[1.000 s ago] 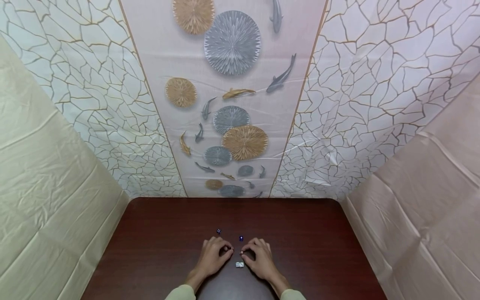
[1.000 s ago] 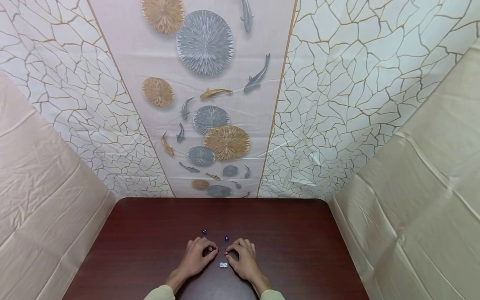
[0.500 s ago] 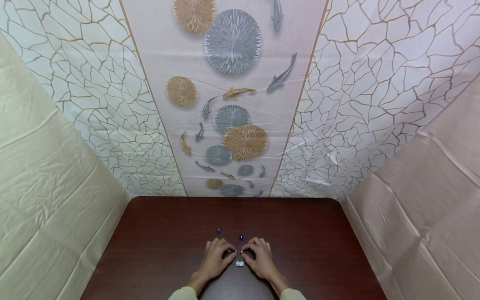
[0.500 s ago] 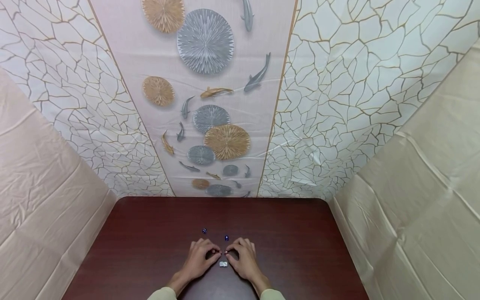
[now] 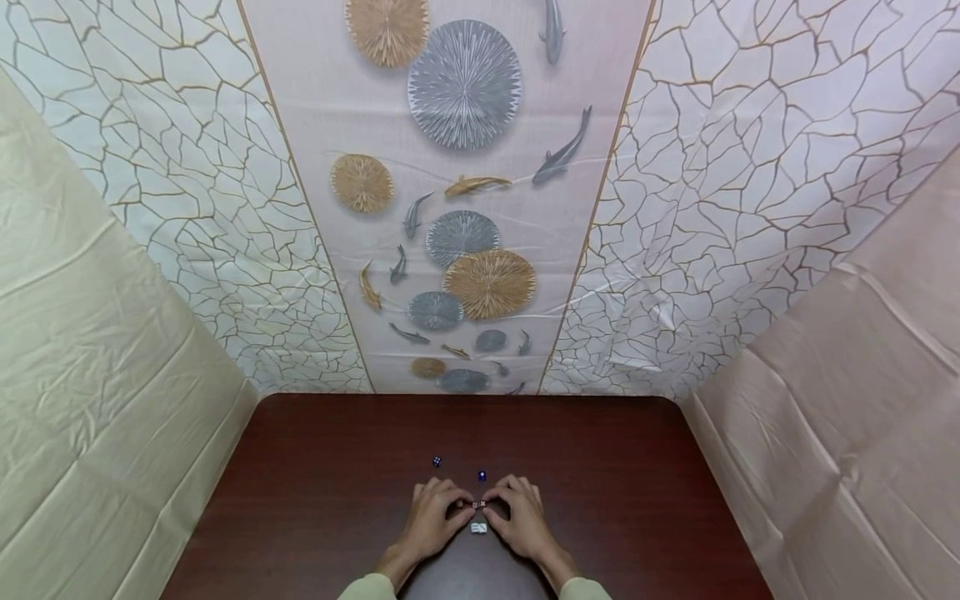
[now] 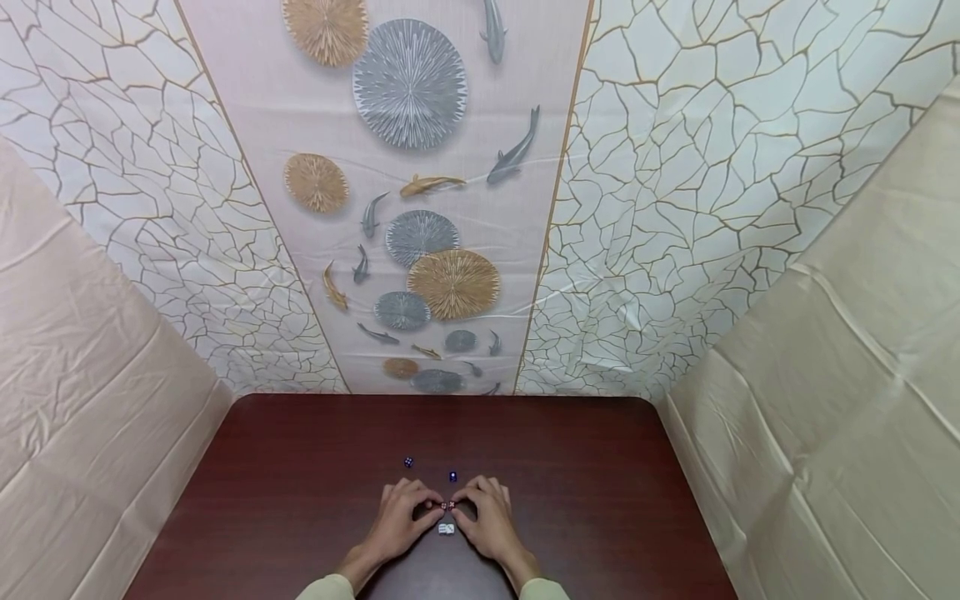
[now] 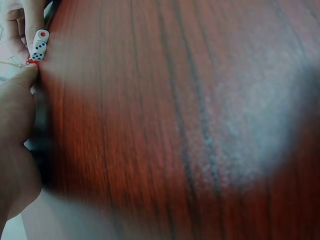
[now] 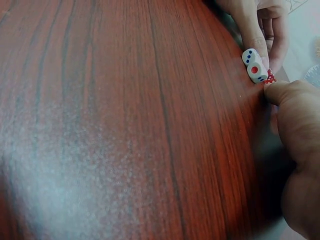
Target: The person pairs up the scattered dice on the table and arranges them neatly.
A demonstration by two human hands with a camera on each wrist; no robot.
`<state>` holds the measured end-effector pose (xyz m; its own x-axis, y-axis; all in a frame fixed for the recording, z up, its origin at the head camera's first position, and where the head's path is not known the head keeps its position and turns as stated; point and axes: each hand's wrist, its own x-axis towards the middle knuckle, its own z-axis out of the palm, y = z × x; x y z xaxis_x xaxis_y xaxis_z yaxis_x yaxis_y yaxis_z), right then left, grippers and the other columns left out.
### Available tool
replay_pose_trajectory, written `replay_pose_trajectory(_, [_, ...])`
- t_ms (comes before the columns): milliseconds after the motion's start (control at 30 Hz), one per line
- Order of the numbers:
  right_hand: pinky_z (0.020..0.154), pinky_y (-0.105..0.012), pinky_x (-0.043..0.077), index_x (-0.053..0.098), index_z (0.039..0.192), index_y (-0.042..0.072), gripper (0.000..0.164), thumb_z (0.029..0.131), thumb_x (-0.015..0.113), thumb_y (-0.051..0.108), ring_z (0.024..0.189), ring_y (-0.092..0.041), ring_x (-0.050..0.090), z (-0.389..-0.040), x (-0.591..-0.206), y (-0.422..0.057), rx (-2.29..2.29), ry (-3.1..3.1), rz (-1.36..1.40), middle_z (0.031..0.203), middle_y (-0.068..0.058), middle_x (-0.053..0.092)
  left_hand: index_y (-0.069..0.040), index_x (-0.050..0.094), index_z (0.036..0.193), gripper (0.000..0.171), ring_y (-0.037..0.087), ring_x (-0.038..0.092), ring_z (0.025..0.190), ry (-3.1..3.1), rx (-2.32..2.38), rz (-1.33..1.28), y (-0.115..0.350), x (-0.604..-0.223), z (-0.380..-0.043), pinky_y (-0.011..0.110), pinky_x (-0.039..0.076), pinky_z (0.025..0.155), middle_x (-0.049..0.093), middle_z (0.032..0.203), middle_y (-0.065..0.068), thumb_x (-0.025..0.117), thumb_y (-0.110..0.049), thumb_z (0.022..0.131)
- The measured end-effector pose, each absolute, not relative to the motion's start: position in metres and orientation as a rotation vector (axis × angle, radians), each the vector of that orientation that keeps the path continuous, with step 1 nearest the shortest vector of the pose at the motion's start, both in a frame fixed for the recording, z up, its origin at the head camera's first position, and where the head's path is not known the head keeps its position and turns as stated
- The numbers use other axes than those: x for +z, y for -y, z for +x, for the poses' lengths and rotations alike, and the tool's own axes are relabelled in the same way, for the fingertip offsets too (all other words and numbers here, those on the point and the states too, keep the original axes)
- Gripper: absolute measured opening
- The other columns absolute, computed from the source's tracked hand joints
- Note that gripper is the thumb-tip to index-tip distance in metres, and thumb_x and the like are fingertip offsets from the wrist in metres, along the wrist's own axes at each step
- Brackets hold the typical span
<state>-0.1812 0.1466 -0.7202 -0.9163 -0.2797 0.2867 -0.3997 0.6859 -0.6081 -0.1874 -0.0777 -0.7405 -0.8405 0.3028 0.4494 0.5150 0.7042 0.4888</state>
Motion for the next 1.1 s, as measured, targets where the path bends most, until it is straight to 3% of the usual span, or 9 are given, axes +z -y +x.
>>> replay_pose_trajectory(300, [0.098,-0.045,0.043,0.085,0.108,0.021,0.016,0.094,0.092,0.016,0.106,-0.012,0.059,-0.1803,-0.7197,-0.1452,1.021,2.717,0.552,0.108,0.009,0.069,-0.030,0.085,0.102,0.020,0.001,0.055,0.088,2.525,-0.878,-0.646,0.0765,-0.7361,-0.1846,0.033,0.037,0.083,0.070,0.089,-0.016,0.098,-0.028,0.087])
replay_pose_trajectory(1100, [0.098,-0.045,0.043,0.084,0.108,0.025,0.016,0.095,0.092,0.019,0.105,-0.011,0.059,-0.1822,-0.7201,-0.1449,1.041,2.733,0.536,0.107,0.010,0.069,-0.033,0.084,0.105,0.017,0.001,0.054,0.089,2.549,-0.930,-0.651,0.0792,-0.7414,-0.1870,0.035,0.037,0.085,0.069,0.091,-0.018,0.094,-0.035,0.091])
